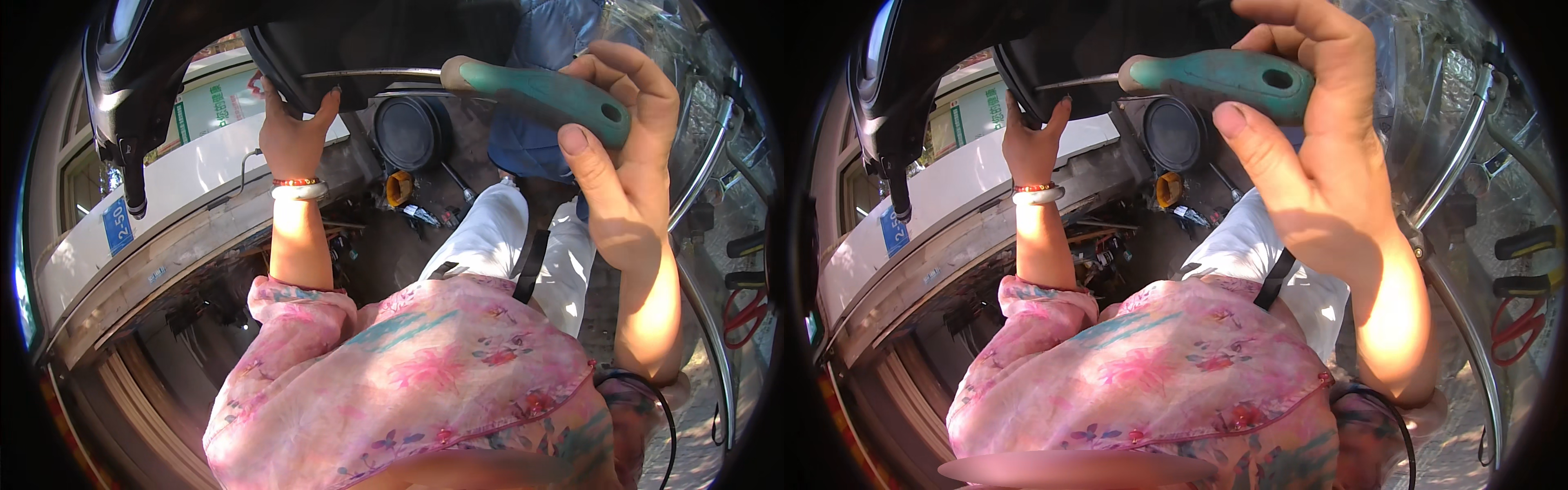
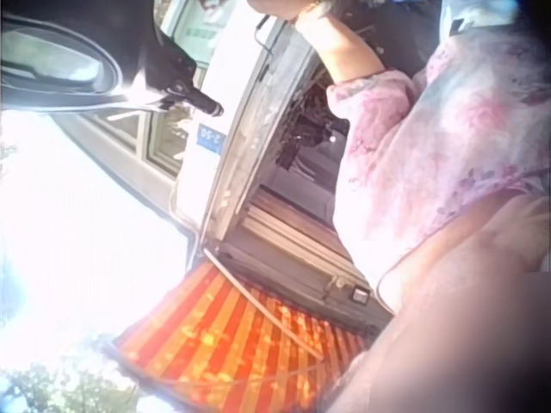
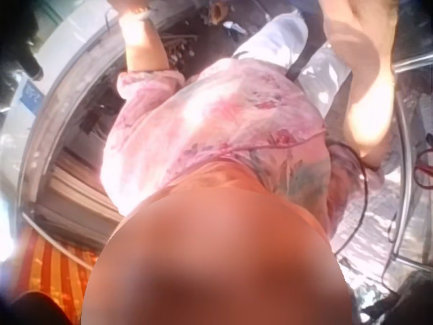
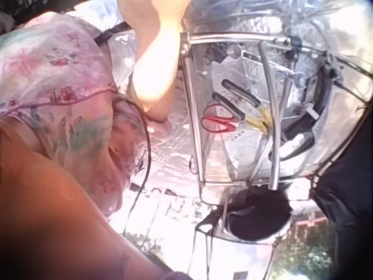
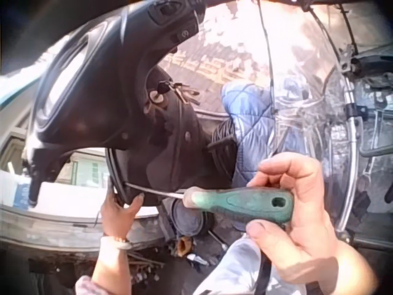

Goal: The person adjusts the front fairing of a scooter, then uses a screwdriver to tighten screws on the handlebar assembly and dashboard area. The person works on the scooter outdoors on a paved surface.

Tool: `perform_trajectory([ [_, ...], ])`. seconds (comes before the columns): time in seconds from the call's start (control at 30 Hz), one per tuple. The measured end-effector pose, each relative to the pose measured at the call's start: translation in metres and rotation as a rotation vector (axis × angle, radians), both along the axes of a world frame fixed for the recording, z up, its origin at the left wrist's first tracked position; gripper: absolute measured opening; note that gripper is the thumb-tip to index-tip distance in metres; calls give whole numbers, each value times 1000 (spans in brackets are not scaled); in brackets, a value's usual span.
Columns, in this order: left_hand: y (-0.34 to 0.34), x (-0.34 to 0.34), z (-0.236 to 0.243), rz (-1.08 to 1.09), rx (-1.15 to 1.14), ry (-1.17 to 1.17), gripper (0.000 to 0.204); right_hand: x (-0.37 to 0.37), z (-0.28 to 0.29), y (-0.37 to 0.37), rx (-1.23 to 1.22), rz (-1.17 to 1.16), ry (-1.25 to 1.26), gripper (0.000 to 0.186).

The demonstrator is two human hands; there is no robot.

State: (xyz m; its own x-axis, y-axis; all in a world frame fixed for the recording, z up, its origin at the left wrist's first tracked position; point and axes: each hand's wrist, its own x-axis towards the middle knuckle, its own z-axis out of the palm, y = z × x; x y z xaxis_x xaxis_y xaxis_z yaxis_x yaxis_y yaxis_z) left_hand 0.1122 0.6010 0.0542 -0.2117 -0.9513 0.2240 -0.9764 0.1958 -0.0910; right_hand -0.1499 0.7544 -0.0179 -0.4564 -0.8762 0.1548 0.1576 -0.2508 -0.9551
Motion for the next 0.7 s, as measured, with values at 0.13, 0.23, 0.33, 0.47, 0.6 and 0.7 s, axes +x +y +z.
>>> perform_trajectory([
  [0.13, 0, 0, 1, -5, -2, -20, 94, -8, -12, 10, 183, 148, 46, 54],
  [0.23, 0, 1, 2, 9, 11, -26, 94, -6, -13, 13, 271, 224, -498, 51],
  [0.33, -1, 3, 3, 18, 30, -6, 99, 11, -7, 1, -23, -103, -279, 44],
  [0.47, -1, 3, 3, 1, 21, -7, 102, -5, -2, -4, -13, -79, 281, 46],
  [0.6, -2, 3, 4, 4, 21, -5, 102, -18, -5, 8, 275, 380, -581, 53],
  [0.7, -2, 3, 3, 4, 17, -12, 102, 0, -9, 11, 14, 169, -310, 55],
])
